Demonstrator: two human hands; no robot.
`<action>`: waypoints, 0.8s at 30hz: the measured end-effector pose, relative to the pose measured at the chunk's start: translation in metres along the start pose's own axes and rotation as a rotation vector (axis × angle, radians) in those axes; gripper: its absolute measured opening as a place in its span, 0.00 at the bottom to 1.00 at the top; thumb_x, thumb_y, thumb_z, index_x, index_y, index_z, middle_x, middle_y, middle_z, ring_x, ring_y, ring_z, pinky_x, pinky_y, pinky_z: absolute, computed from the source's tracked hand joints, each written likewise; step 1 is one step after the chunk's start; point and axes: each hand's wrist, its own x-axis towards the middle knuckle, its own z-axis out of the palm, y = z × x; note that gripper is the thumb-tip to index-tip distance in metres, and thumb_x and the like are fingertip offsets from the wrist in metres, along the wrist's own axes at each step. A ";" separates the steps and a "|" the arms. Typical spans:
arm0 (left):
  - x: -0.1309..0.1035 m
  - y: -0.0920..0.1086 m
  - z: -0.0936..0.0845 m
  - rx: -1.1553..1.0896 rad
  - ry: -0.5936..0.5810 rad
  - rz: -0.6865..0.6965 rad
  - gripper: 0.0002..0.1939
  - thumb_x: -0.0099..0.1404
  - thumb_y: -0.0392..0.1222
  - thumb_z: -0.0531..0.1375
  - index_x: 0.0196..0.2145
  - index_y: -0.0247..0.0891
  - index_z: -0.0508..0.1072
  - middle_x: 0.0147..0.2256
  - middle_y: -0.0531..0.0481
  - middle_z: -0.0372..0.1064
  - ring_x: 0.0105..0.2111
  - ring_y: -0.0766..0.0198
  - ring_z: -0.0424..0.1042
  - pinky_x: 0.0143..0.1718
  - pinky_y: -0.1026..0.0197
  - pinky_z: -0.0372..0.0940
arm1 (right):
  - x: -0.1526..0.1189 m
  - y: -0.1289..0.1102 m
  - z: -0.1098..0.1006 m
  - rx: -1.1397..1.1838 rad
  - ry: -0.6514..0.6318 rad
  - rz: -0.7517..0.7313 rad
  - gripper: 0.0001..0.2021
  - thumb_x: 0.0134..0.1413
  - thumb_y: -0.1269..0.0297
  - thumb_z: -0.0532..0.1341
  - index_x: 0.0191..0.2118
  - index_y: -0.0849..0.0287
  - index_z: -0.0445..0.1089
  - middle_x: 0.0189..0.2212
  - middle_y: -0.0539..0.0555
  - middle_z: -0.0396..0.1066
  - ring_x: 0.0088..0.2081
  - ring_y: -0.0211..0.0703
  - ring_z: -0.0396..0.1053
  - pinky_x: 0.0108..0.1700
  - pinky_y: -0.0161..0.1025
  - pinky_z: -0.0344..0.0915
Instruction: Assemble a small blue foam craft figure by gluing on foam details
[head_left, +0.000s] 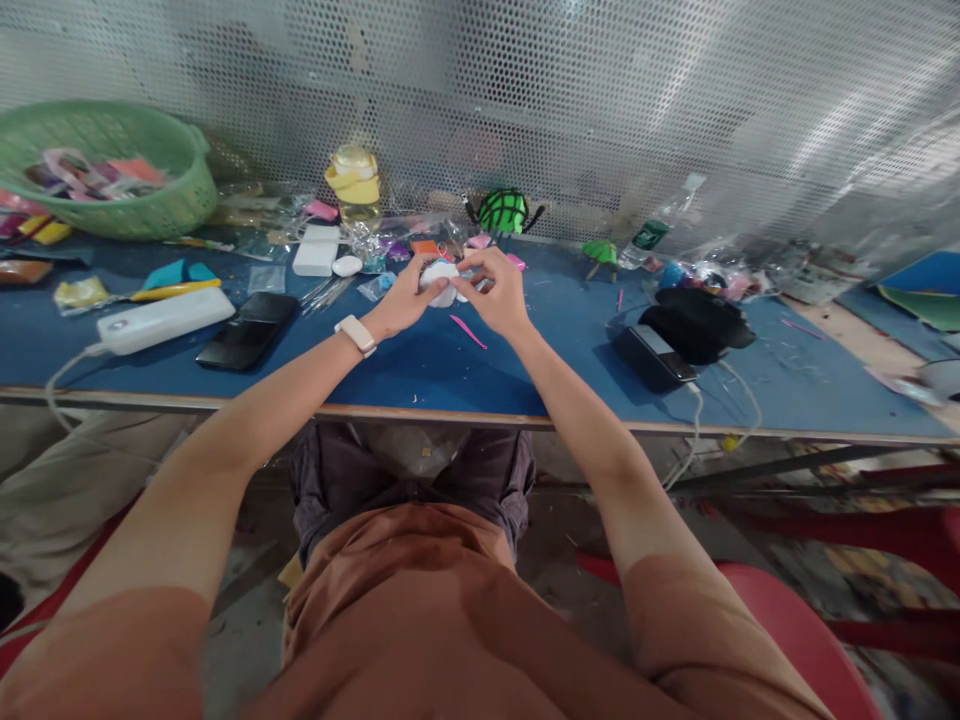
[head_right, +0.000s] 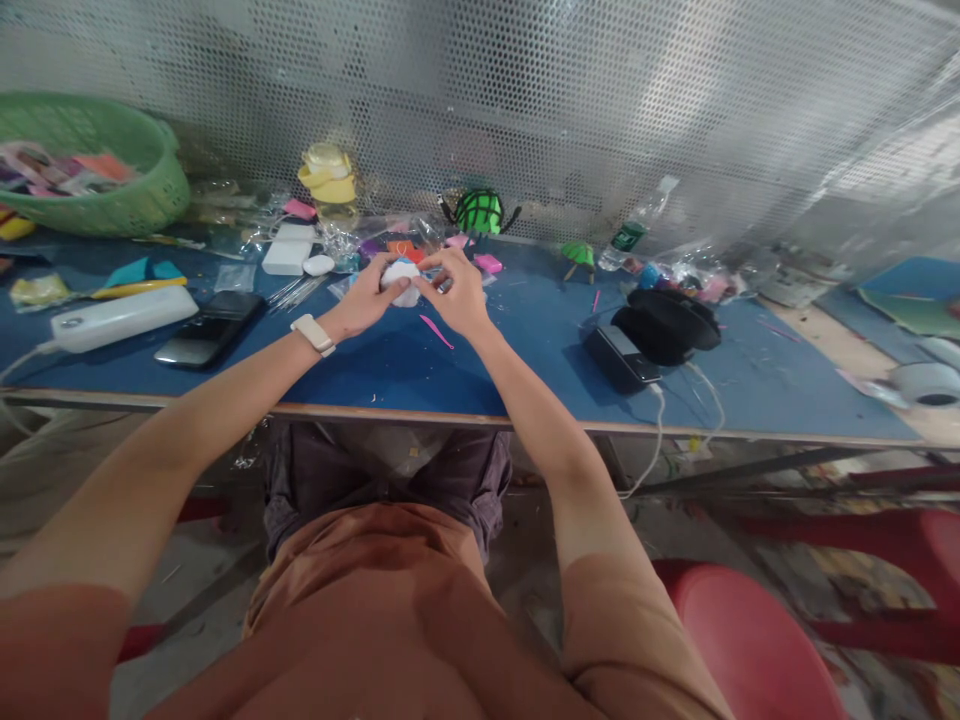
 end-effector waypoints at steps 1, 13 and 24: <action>0.000 0.001 0.001 -0.014 -0.011 -0.002 0.42 0.78 0.78 0.65 0.67 0.39 0.71 0.65 0.30 0.78 0.62 0.43 0.80 0.68 0.40 0.76 | -0.001 0.001 0.001 0.002 -0.003 0.012 0.32 0.67 0.25 0.73 0.53 0.51 0.83 0.52 0.58 0.82 0.35 0.43 0.79 0.38 0.44 0.81; -0.002 0.010 0.010 -0.270 -0.048 -0.169 0.21 0.79 0.48 0.69 0.64 0.43 0.73 0.56 0.42 0.82 0.52 0.56 0.82 0.59 0.51 0.79 | -0.001 -0.003 0.004 0.009 -0.003 -0.006 0.30 0.72 0.26 0.70 0.48 0.51 0.89 0.46 0.56 0.84 0.35 0.44 0.77 0.44 0.47 0.81; -0.004 0.012 0.013 -0.237 0.007 -0.081 0.40 0.77 0.87 0.60 0.57 0.46 0.81 0.56 0.38 0.82 0.57 0.45 0.81 0.63 0.40 0.79 | -0.002 -0.016 0.007 -0.016 0.008 0.045 0.36 0.70 0.19 0.65 0.47 0.49 0.88 0.44 0.57 0.84 0.36 0.48 0.75 0.47 0.53 0.82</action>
